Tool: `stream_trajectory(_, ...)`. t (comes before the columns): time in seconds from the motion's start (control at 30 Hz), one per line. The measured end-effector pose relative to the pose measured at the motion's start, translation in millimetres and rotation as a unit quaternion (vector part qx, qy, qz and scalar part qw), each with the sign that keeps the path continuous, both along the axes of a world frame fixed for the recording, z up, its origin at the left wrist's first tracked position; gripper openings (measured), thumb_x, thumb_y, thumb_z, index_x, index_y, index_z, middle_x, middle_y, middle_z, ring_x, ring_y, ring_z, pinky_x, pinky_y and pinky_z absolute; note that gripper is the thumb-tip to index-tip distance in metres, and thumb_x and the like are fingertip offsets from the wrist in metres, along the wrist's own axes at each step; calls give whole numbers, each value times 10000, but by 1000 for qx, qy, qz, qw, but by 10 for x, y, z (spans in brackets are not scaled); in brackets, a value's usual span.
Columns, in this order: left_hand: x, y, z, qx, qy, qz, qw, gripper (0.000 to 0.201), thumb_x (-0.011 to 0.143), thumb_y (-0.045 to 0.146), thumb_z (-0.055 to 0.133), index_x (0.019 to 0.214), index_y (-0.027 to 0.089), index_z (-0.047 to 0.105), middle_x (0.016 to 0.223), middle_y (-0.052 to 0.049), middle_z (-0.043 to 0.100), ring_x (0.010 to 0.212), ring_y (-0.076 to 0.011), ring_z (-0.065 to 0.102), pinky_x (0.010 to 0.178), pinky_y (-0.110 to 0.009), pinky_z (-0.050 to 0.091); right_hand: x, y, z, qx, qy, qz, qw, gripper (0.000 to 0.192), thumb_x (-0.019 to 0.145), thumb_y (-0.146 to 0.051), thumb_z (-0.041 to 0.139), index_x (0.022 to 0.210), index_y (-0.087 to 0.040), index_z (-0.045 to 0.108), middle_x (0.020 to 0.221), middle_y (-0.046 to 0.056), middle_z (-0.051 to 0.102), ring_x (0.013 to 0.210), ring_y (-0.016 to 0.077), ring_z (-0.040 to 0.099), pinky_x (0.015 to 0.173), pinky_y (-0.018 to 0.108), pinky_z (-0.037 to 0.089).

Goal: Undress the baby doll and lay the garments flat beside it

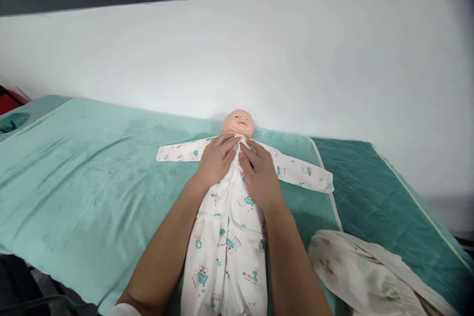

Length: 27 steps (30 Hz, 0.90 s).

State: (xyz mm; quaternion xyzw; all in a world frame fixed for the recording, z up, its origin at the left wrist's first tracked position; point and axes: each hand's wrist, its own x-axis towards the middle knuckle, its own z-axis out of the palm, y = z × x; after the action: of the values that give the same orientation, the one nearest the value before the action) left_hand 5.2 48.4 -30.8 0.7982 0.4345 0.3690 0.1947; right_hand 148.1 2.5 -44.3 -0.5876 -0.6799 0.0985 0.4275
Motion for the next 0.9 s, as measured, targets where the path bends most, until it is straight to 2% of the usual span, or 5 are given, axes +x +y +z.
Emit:
stream_trajectory(0.13, -2, 8, -13, -9, 1, -2, 1000, 386, 1038, 330, 364, 1303, 299, 644, 1431, -37, 584, 1361, -222, 506, 1180, -429, 387, -4, 2, -20, 3, -23, 9, 1000, 432, 1019, -378, 357, 1326, -227, 621, 1473, 134, 527, 1389, 304, 442, 1146, 566, 370)
stream_trajectory(0.3, 1, 3, 4, -20, 13, 2, 1000, 388, 1039, 344, 362, 1290, 297, 654, 1438, -48, 576, 1368, -235, 495, 1179, -453, 382, -41, 8, 15, -25, 66, -26, 997, 379, 957, -380, 460, 1274, -230, 603, 1404, 120, 579, 1334, 301, 490, 1134, 555, 384)
stream_trajectory(0.53, -1, -8, 1, -27, 37, -1, 999, 386, 1040, 353, 352, 1271, 301, 657, 1474, -38, 543, 1397, -236, 457, 1188, -466, 361, -45, -13, 76, -45, 46, 11, 998, 512, 982, -361, 392, 1475, -239, 449, 1507, 99, 512, 1436, 295, 402, 1171, 574, 343)
stream_trajectory(0.7, 4, -21, -14, -24, 49, 3, 998, 366, 1035, 329, 362, 1216, 298, 679, 1486, -31, 530, 1397, -239, 453, 1184, -468, 365, 10, 71, 47, -40, 16, 34, 998, 492, 988, -340, 369, 1458, -241, 477, 1512, 83, 514, 1451, 279, 385, 1192, 562, 320)
stream_trajectory(0.9, 15, -53, 11, -16, 2, 4, 1000, 327, 1017, 300, 427, 1244, 289, 662, 1429, -42, 583, 1364, -234, 493, 1177, -446, 378, 83, 195, 32, -27, 36, 42, 998, 403, 969, -326, 414, 1333, -254, 572, 1402, 75, 590, 1332, 285, 474, 1133, 529, 370)
